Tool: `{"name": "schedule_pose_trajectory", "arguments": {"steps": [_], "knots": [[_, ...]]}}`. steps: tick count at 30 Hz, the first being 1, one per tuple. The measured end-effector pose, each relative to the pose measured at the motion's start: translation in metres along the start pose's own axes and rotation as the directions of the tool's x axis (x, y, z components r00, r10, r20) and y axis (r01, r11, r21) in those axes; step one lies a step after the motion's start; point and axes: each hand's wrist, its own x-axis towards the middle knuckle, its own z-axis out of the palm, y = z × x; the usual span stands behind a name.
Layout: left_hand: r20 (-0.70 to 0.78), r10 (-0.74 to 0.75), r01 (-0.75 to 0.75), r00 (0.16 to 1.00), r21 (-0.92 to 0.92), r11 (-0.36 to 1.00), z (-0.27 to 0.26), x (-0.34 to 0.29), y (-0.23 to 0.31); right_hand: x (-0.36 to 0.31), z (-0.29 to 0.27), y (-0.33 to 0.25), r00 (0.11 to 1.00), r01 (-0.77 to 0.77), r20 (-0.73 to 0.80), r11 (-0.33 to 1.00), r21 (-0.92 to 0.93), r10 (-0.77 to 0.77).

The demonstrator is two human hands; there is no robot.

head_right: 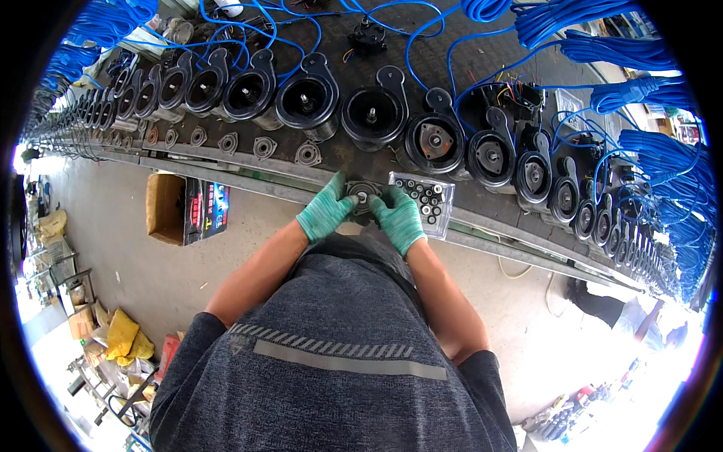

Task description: The person assembles small mechanical components on a factory assembly line. They pick up cylindrical metal parts and small washers from a clear plastic tray, insert the washers into the parts, and place the assembled units onto a conveyor belt. The person repeats this process for multiple units throughout the clip.

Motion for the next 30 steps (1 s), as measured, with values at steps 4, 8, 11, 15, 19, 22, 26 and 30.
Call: {"name": "schedule_pose_trajectory", "arguments": {"steps": [4,8,11,15,19,22,26,30], "knots": [[-0.033,0.108,-0.095,0.994,0.262,0.96,0.001,-0.002,-0.005,0.005,0.0,0.011,0.998,0.053,-0.015,0.994,-0.093,-0.054],[-0.047,0.151,-0.129,0.987,0.307,0.943,-0.002,-0.002,-0.017,0.011,0.005,0.026,0.992,0.107,-0.044,0.972,-0.211,-0.119],[-0.075,0.133,-0.109,0.988,0.264,0.958,0.004,-0.007,-0.009,0.011,0.007,0.034,0.992,0.102,-0.057,0.988,-0.113,-0.109],[-0.083,0.148,-0.117,0.986,0.294,0.949,0.004,-0.011,-0.008,0.0,0.008,0.018,0.999,0.046,-0.013,0.997,-0.063,-0.047],[-0.072,0.124,-0.097,0.99,0.3,0.949,0.0,-0.009,-0.015,0.001,0.008,0.016,0.998,0.055,0.0,0.995,-0.085,-0.055],[-0.111,0.129,-0.091,0.985,0.299,0.95,0.001,-0.008,-0.018,0.004,0.011,0.019,0.998,0.058,0.015,0.995,-0.076,-0.057],[-0.189,0.174,-0.078,0.966,0.428,0.9,0.001,-0.006,-0.026,0.006,0.017,0.013,0.997,0.074,0.012,0.961,-0.267,-0.074],[-0.251,0.1,0.029,0.963,0.463,0.886,0.017,-0.018,0.009,0.006,0.024,0.015,0.985,0.157,-0.032,0.952,-0.262,-0.171]]}}
